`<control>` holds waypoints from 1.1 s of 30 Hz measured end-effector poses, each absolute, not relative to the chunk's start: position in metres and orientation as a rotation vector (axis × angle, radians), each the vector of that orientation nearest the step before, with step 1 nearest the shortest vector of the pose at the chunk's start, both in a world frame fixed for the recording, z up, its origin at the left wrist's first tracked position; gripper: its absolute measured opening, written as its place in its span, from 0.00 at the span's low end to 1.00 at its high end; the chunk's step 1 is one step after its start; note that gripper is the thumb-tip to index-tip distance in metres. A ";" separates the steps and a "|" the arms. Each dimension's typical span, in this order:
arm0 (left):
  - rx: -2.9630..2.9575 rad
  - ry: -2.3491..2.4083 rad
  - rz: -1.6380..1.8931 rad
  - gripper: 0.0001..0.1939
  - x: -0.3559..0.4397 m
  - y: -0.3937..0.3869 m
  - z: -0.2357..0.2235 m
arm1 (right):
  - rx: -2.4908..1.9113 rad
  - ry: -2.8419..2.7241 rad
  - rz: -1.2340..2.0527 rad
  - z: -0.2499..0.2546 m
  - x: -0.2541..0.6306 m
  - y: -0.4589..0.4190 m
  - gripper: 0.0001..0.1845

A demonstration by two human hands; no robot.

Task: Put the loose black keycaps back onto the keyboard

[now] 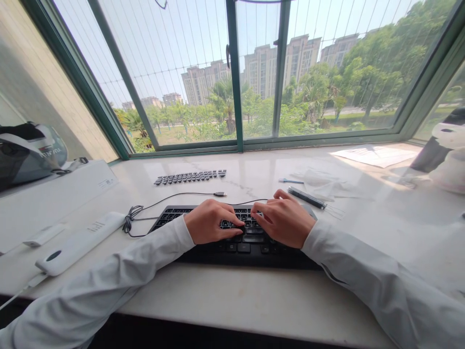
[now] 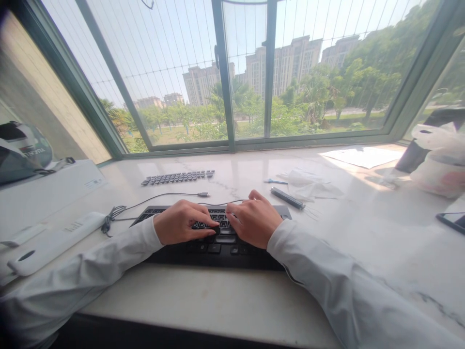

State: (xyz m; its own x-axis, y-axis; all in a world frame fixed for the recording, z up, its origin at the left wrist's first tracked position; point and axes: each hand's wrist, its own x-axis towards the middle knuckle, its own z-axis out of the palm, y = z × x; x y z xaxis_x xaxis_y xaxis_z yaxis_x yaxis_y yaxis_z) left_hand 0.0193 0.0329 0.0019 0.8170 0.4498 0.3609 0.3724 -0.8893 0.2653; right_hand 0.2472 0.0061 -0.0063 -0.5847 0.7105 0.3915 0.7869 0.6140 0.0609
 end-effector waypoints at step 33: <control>2.425 0.932 0.535 0.08 0.028 0.029 0.002 | -0.688 -2.618 -0.135 -0.008 0.250 0.002 0.15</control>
State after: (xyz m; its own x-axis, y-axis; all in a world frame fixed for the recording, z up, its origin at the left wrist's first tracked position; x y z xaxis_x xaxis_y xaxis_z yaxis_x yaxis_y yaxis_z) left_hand 0.0283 0.0294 0.0023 0.6912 0.6993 0.1822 0.5098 -0.6506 0.5628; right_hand 0.2499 0.0022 -0.0079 -0.7854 0.4469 0.4282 0.4887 0.8723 -0.0140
